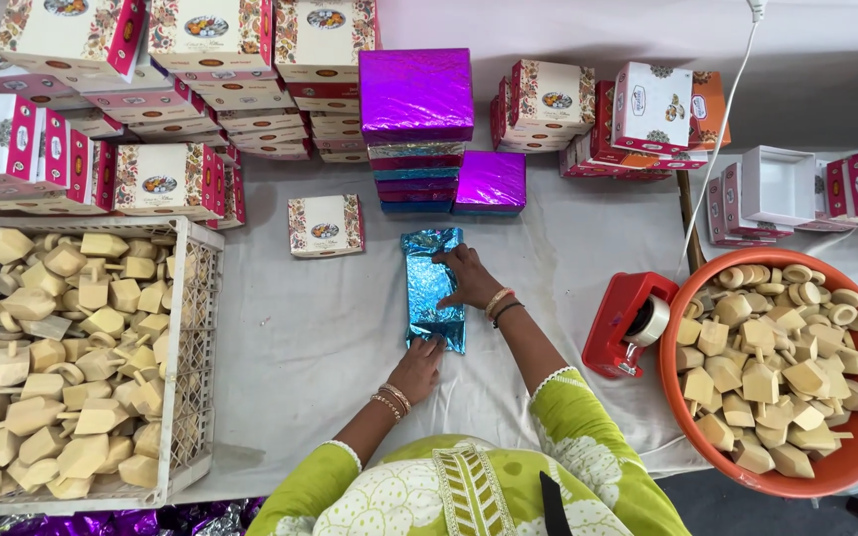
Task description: The person wraps small boxes in shiny metallic foil, using a tape dispenser to secure the edges. They place the wrapped boxes into a stack and then open a new box to fill it with wooden pieces before wrapping it.
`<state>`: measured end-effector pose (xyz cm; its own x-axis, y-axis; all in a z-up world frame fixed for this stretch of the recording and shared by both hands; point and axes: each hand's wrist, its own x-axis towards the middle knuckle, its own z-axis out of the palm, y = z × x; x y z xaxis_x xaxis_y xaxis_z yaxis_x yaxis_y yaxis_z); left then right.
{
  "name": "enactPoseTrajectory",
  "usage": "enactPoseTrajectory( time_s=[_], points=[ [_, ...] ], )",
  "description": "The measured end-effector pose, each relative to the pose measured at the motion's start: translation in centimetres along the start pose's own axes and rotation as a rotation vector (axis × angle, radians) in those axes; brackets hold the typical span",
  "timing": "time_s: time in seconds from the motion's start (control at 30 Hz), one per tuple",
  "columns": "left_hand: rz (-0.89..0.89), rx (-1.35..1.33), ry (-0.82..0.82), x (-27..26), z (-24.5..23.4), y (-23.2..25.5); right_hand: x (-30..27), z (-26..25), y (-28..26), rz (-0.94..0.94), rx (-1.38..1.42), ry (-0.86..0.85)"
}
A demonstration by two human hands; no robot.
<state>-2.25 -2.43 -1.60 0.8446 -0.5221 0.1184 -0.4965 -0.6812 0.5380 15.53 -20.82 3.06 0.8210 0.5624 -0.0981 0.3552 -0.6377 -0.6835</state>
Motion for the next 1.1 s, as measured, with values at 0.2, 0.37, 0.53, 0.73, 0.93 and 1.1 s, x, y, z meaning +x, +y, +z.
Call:
enactPoseTrajectory(
  time_s=[0.2, 0.37, 0.53, 0.73, 0.93, 1.1],
  points=[
    [0.106, 0.042, -0.194, 2.9, -0.8, -4.5, 0.0, 0.1, 0.2, 0.017, -0.012, -0.060],
    [-0.101, -0.148, 0.222, 8.8, -5.1, -5.1, -0.2, 0.5, 0.6, 0.004, -0.009, -0.035],
    [-0.160, -0.085, -0.055, 10.2, -2.7, -7.6, -0.7, 0.4, 0.3, 0.033, 0.017, -0.023],
    [-0.193, 0.008, -0.177, 11.1, -5.0, -6.3, -4.7, -0.3, -1.2, 0.020, 0.298, 0.167],
    [-0.257, 0.124, -0.282, 12.4, -6.2, -4.9, -16.5, 0.9, -2.6, 0.277, 0.343, 0.721],
    [-0.320, 0.192, -0.332, 12.8, -6.9, -3.9, -28.5, 3.1, 1.9, 0.679, 0.148, 1.210]
  ],
)
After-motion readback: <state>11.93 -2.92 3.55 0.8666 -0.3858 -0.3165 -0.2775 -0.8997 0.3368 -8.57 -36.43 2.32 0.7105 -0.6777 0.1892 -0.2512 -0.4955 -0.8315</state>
